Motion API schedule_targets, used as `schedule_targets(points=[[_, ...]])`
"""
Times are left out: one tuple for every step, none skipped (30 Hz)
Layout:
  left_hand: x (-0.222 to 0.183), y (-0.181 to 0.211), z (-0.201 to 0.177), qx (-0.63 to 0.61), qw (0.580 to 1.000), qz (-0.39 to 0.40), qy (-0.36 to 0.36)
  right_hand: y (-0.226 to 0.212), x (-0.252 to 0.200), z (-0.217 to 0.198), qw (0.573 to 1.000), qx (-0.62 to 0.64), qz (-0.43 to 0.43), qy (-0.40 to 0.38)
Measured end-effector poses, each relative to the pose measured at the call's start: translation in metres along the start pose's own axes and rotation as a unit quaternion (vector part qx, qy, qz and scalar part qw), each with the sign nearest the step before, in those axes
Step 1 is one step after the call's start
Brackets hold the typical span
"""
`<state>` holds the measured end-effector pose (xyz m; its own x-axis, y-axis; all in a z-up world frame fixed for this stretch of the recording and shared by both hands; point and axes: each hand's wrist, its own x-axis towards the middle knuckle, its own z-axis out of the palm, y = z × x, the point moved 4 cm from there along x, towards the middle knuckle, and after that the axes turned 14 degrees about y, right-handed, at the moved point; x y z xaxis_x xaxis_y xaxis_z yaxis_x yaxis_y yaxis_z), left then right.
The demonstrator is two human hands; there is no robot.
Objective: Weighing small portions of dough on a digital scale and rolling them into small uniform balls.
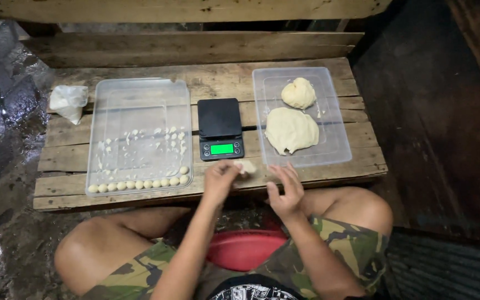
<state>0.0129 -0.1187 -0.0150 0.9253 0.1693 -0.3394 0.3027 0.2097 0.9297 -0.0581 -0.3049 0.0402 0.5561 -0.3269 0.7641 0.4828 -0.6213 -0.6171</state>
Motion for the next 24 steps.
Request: schedule_targets(points=[[0.009, 0.011, -0.006, 0.001, 1.000, 0.000, -0.001, 0.005, -0.003, -0.001, 1.000, 0.000, 0.000, 0.001], [0.017, 0.024, -0.013, 0.049, 0.998, 0.038, 0.006, 0.016, -0.006, -0.002, 0.997, 0.016, 0.073, 0.011], [0.026, 0.037, -0.019, 0.098, 0.992, 0.078, 0.013, 0.026, -0.009, -0.002, 0.989, 0.034, 0.145, 0.023], [0.027, 0.044, -0.018, 0.099, 0.992, 0.079, 0.011, 0.025, -0.009, -0.001, 0.989, 0.033, 0.145, 0.025], [0.028, 0.049, -0.016, 0.103, 0.991, 0.086, 0.001, 0.025, -0.010, 0.001, 0.983, 0.033, 0.181, 0.015], [0.028, 0.055, -0.014, 0.107, 0.990, 0.093, -0.010, 0.026, -0.012, 0.003, 0.976, 0.034, 0.216, 0.005], [0.025, 0.061, -0.010, 0.109, 0.990, 0.093, -0.011, 0.026, -0.014, 0.007, 0.975, 0.033, 0.218, 0.006], [0.022, 0.066, -0.005, 0.103, 0.992, 0.077, -0.020, 0.028, -0.018, 0.012, 0.964, 0.077, 0.254, 0.000], [0.019, 0.070, -0.002, 0.097, 0.993, 0.060, -0.027, 0.028, -0.022, 0.018, 0.949, 0.121, 0.290, -0.006], [0.013, 0.071, -0.002, 0.098, 0.993, 0.059, -0.027, 0.026, -0.023, 0.021, 0.949, 0.121, 0.292, -0.006], [0.007, 0.073, 0.001, 0.107, 0.991, 0.055, -0.056, 0.028, -0.024, 0.027, 0.917, 0.177, 0.358, -0.021], [0.001, 0.074, 0.004, 0.116, 0.988, 0.050, -0.084, 0.029, -0.025, 0.034, 0.876, 0.232, 0.421, -0.035], [-0.005, 0.064, 0.008, 0.116, 0.988, 0.049, -0.085, 0.027, -0.024, 0.036, 0.876, 0.231, 0.422, -0.034], [-0.012, 0.053, 0.013, 0.104, 0.988, 0.039, -0.111, 0.025, -0.026, 0.040, 0.836, 0.266, 0.477, -0.051], [-0.018, 0.043, 0.018, 0.092, 0.986, 0.029, -0.136, 0.024, -0.027, 0.046, 0.792, 0.301, 0.527, -0.069], [-0.017, 0.038, 0.016, 0.092, 0.986, 0.029, -0.136, 0.037, -0.038, 0.044, 0.792, 0.301, 0.527, -0.068], [-0.017, 0.036, 0.013, 0.140, 0.979, 0.062, -0.133, 0.051, -0.050, 0.043, 0.792, 0.274, 0.542, -0.070], [-0.016, 0.033, 0.010, 0.187, 0.969, 0.094, -0.130, 0.065, -0.063, 0.041, 0.791, 0.246, 0.556, -0.072], [-0.023, 0.042, 0.011, 0.187, 0.970, 0.092, -0.128, 0.065, -0.062, 0.040, 0.789, 0.246, 0.557, -0.074], [-0.029, 0.053, 0.011, 0.221, 0.964, 0.112, -0.096, 0.066, -0.062, 0.039, 0.800, 0.221, 0.553, -0.072], [-0.035, 0.065, 0.010, 0.255, 0.956, 0.132, -0.063, 0.066, -0.061, 0.038, 0.811, 0.197, 0.547, -0.069], [-0.032, 0.055, 0.007, 0.255, 0.956, 0.130, -0.061, 0.063, -0.059, 0.038, 0.810, 0.197, 0.548, -0.071], [-0.027, 0.046, 0.004, 0.244, 0.962, 0.114, -0.050, 0.060, -0.056, 0.038, 0.819, 0.188, 0.536, -0.080], [-0.022, 0.037, 0.001, 0.232, 0.967, 0.098, -0.038, 0.056, -0.053, 0.039, 0.828, 0.178, 0.524, -0.089]])
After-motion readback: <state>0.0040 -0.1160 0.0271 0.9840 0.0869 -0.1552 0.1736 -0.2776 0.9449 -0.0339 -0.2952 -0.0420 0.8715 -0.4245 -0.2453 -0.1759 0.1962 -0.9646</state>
